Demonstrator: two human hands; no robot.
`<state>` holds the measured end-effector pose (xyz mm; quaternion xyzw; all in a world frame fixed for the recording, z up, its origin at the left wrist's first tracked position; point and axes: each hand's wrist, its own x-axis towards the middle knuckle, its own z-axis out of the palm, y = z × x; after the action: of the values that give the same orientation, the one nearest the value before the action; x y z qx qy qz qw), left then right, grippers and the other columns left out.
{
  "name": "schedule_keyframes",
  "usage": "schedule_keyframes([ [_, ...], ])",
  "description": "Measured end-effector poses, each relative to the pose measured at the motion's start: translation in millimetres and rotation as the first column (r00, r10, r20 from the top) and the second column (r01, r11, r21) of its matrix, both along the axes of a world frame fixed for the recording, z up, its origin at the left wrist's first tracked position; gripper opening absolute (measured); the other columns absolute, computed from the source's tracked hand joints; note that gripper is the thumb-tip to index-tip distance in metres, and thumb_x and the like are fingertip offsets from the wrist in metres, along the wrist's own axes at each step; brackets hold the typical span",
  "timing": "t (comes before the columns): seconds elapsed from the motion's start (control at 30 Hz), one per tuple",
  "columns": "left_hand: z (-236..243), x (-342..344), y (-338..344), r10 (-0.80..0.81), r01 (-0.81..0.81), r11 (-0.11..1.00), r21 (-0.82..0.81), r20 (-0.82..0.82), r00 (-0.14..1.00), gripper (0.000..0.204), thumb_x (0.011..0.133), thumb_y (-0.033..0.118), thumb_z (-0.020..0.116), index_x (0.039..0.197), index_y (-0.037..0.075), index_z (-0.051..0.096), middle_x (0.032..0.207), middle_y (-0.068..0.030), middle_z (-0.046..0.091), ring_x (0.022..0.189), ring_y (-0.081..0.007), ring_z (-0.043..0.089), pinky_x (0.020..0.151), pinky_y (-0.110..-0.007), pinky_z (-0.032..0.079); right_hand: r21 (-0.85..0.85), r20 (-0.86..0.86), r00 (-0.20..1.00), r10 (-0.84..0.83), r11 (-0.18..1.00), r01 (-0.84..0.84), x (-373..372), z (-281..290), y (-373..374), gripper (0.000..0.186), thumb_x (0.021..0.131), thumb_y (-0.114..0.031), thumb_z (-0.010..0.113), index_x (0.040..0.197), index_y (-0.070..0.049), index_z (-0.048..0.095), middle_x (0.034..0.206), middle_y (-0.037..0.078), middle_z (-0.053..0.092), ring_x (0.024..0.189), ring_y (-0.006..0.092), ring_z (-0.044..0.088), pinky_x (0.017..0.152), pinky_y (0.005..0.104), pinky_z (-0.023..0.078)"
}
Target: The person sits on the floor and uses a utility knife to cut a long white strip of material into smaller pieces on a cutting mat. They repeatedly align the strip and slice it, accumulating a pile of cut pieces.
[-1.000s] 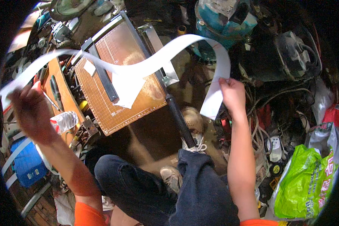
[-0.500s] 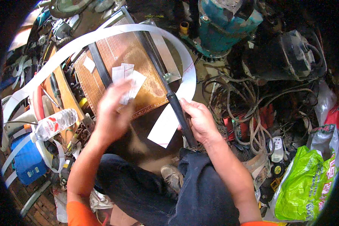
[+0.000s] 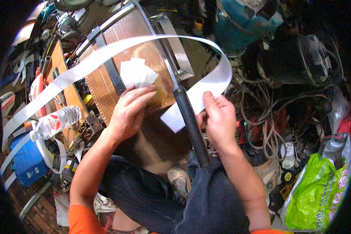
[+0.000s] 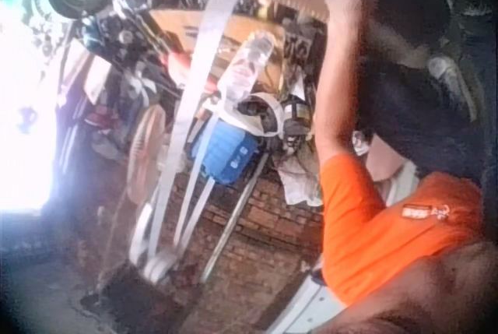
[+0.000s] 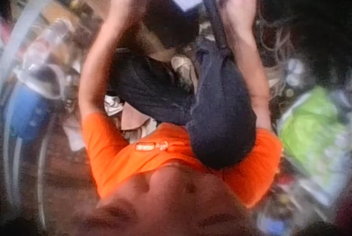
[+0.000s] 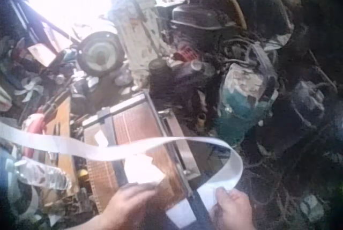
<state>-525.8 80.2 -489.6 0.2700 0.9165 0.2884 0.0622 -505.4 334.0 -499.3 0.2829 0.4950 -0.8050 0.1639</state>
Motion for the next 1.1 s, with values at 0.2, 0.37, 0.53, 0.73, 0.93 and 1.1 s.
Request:
schedule_keyframes([
  [0.2,16,10,16,0.028,-0.016,0.996,0.084,-0.146,0.989,0.041,0.075,-0.006,0.057,0.116,-0.002,0.062,0.121,-0.0194,0.060,0.110,-0.0346,0.059,0.095,-0.044,0.049,-0.059,0.089,0.996,-0.030,0.998,0.036,-22,-22,-9,0.024,0.098,-0.020,0.061,0.097,0.004,0.061,0.072,0.007,0.066,0.055,0.0116,0.061,0.051,0.0224,0.047],
  [0.37,15,12,26,-0.038,0.077,0.982,-0.175,0.215,0.976,0.067,0.077,0.012,0.073,0.139,0.001,0.048,0.141,-0.0175,0.050,0.125,-0.0370,0.052,0.107,-0.044,0.042,0.098,0.071,0.992,0.103,0.989,-0.109,-21,-30,-17,0.032,0.101,-0.028,0.053,0.095,0.000,0.065,0.069,0.006,0.063,0.058,0.0118,0.061,0.053,0.0250,0.049],
  [0.53,15,6,13,0.001,0.046,0.984,-0.171,0.266,0.964,0.063,0.076,0.002,0.072,0.135,0.001,0.051,0.142,-0.0151,0.049,0.126,-0.0348,0.052,0.106,-0.042,0.044,0.024,0.086,0.996,-0.017,1.000,0.015,-25,-26,-24,0.020,0.094,-0.018,0.066,0.087,0.000,0.063,0.070,0.003,0.062,0.056,0.0076,0.057,0.053,0.0214,0.047],
  [0.73,13,10,9,0.028,0.017,0.980,-0.198,0.221,0.975,0.064,0.074,0.003,0.075,0.135,0.002,0.053,0.140,-0.0151,0.051,0.127,-0.0349,0.052,0.107,-0.042,0.043,0.085,0.025,0.999,0.048,0.995,-0.050,-26,-25,-24,0.024,0.091,-0.021,0.070,0.080,0.000,0.068,0.069,0.001,0.064,0.057,0.0054,0.055,0.054,0.0210,0.043],
  [0.93,13,12,6,0.027,0.013,0.978,-0.209,0.185,0.982,0.062,0.076,0.004,0.075,0.134,0.002,0.053,0.138,-0.0152,0.053,0.125,-0.0358,0.053,0.105,-0.042,0.044,0.186,0.004,0.997,0.079,0.979,-0.078,-25,-23,-27,0.029,0.091,-0.024,0.070,0.080,0.003,0.068,0.070,0.003,0.065,0.059,0.0062,0.056,0.055,0.0224,0.043],
  [1.1,14,13,6,0.039,0.005,0.977,-0.212,0.201,0.979,0.061,0.077,0.003,0.074,0.133,0.002,0.054,0.138,-0.0154,0.053,0.124,-0.0363,0.053,0.104,-0.042,0.045,0.184,-0.005,0.998,0.062,0.981,-0.060,-24,-29,-27,0.031,0.091,-0.025,0.070,0.081,0.004,0.069,0.068,0.003,0.065,0.057,0.0066,0.055,0.053,0.0230,0.043],
])
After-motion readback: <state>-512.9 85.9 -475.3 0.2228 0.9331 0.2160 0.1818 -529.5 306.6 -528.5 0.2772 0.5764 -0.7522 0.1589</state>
